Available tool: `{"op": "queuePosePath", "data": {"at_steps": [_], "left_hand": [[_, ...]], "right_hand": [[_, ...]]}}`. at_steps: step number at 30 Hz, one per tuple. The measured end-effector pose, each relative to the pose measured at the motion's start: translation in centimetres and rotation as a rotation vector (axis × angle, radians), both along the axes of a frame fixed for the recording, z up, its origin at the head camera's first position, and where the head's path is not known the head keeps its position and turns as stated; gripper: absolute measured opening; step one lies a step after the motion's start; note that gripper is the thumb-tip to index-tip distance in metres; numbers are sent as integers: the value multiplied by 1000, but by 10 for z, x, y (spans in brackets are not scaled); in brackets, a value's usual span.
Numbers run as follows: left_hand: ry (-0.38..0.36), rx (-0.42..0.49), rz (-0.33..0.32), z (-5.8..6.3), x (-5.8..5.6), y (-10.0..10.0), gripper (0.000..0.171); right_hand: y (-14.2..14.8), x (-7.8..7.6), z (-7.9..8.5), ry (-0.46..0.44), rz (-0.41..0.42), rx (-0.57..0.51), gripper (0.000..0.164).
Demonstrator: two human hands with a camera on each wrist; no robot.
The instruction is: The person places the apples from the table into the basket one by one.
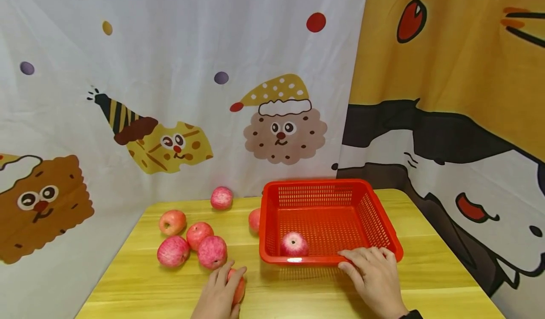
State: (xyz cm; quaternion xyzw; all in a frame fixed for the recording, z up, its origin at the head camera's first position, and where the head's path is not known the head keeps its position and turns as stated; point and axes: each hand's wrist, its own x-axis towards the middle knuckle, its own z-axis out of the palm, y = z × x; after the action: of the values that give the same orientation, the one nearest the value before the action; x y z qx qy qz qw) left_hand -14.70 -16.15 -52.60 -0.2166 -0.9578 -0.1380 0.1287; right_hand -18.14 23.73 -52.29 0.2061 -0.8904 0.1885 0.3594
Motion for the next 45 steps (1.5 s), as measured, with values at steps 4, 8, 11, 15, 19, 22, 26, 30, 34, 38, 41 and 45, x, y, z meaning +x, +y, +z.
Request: {"op": "queuePosePath", "data": {"at_steps": [4, 8, 11, 15, 19, 22, 26, 30, 34, 38, 41, 45], "left_hand": [[-32, 15, -12, 2, -1, 1, 78], [-107, 97, -24, 11, -2, 0, 75], [-98, 221, -5, 26, -2, 7, 74], [53, 383, 16, 59, -15, 30, 74], [171, 417, -58, 87, -50, 63, 74], [170, 355, -113, 91, -86, 86, 74], [144, 217, -103, 75, -129, 106, 73], [144, 44, -68, 62, -147, 116, 70], [173, -136, -37, 55, -152, 121, 61], [161, -288, -8, 53, -153, 123, 56], [134, -345, 8, 53, -151, 123, 57], [126, -352, 14, 52, -151, 122, 56]], "right_hand": [[-1, -1, -1, 10, 1, -8, 28], [-2, -1, -2, 26, 12, -9, 28], [-1, 0, -3, 35, 21, -10, 29], [0, -1, -3, 45, 23, -20, 28], [2, -3, 1, 62, 25, -17, 28], [3, -4, 0, 59, 17, -6, 28], [2, -3, -4, 55, 2, 10, 27], [2, -3, -4, 86, 8, 12, 27], [2, -3, -2, 90, 12, -11, 28], [3, -4, 0, 62, 0, -3, 29], [2, -3, 0, 47, -3, 13, 29], [0, -2, -1, 41, -9, 13, 30]]}}
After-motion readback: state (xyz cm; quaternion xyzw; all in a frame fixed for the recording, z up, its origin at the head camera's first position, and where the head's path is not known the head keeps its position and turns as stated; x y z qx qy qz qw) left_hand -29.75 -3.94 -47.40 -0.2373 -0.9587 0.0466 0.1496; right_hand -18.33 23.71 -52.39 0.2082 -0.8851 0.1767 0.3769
